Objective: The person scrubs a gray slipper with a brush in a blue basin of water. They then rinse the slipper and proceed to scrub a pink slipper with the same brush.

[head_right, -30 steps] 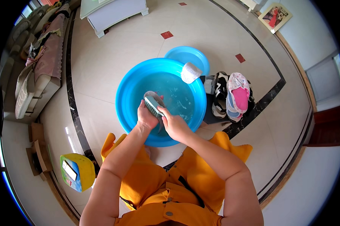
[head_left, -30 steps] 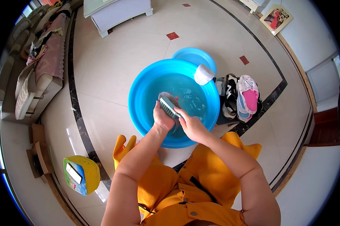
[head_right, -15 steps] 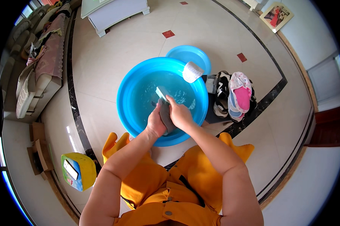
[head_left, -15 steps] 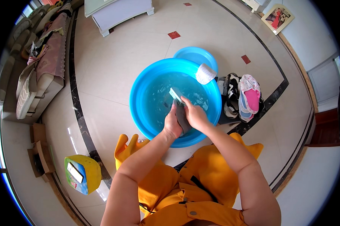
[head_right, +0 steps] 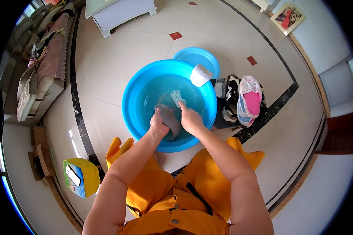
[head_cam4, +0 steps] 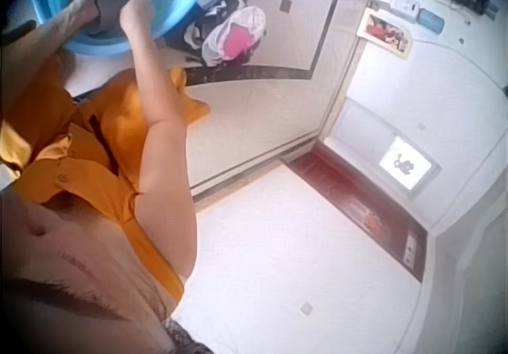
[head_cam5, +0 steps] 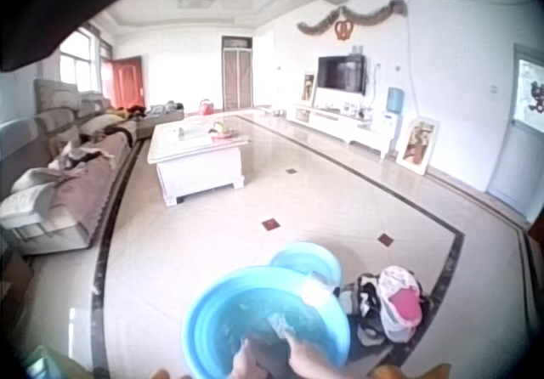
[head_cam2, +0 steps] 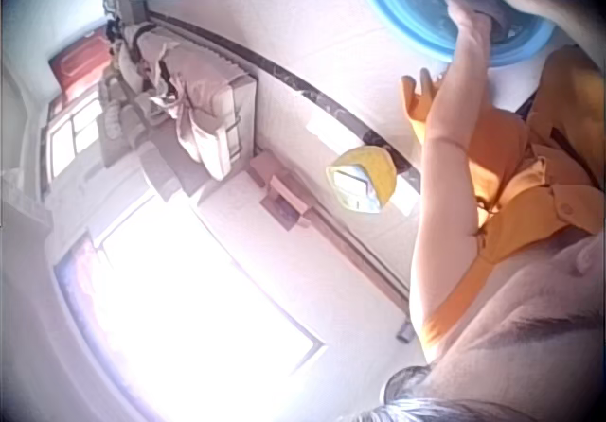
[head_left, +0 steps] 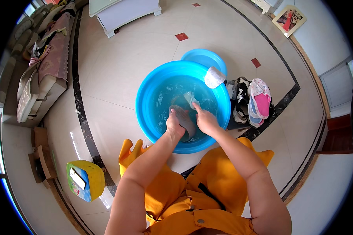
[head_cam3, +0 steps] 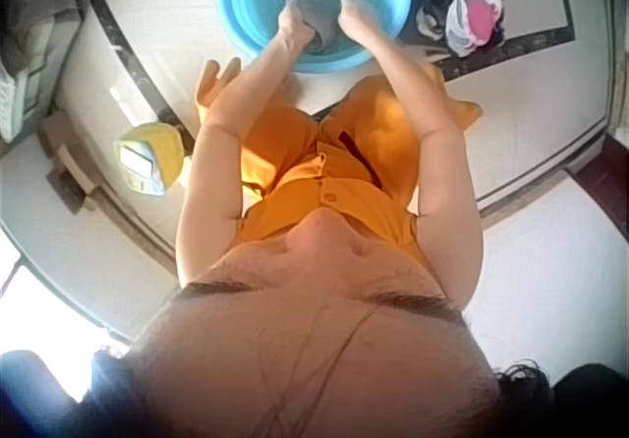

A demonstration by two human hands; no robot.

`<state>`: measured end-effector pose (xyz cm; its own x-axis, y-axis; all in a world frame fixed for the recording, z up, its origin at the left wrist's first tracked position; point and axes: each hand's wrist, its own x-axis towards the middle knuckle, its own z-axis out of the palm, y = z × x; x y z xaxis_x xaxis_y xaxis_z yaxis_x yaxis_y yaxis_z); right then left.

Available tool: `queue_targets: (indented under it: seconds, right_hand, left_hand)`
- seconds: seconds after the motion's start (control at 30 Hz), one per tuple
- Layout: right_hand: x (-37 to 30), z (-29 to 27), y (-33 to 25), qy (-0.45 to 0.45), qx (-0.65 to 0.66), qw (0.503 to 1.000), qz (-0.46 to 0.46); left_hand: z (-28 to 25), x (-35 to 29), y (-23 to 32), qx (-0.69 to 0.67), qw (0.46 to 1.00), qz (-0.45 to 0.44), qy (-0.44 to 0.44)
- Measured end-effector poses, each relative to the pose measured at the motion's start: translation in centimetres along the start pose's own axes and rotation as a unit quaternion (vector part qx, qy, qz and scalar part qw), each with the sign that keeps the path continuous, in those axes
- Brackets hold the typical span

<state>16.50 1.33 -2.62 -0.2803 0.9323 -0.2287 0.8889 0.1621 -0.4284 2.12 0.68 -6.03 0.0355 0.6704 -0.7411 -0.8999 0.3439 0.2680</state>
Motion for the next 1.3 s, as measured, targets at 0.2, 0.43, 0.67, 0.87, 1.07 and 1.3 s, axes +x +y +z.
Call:
queue_targets:
  seconds: [0.2, 0.43, 0.67, 0.87, 1.07, 1.3]
  right_hand:
    - [-0.8, -1.2, -1.8, -0.004, 0.234, 0.97, -0.064]
    - [-4.0, -4.9, -3.9, -0.097, 0.155, 0.982, -0.053]
    - [-4.0, -5.0, -4.3, -0.039, 0.151, 0.983, -0.094]
    - [-3.3, -3.4, -4.0, 0.024, 0.137, 0.984, -0.112]
    - [-1.9, -2.4, -3.6, 0.078, 0.112, 0.985, -0.102]
    - [0.1, -3.0, -2.5, 0.132, 0.197, 0.97, -0.053]
  left_hand:
    - [0.9, -0.9, 0.7, -0.049, 0.998, -0.011, -0.047]
    - [2.6, -2.7, 2.8, -0.095, 0.994, -0.015, -0.059]
    - [2.6, -2.9, 2.3, -0.089, 0.98, -0.02, -0.178]
    - [2.8, -3.9, 1.6, -0.071, 0.975, -0.028, -0.209]
    - [2.4, -4.2, 0.6, -0.042, 0.964, -0.059, -0.255]
    - [3.6, -5.5, 1.3, 0.004, 0.971, -0.091, -0.222]
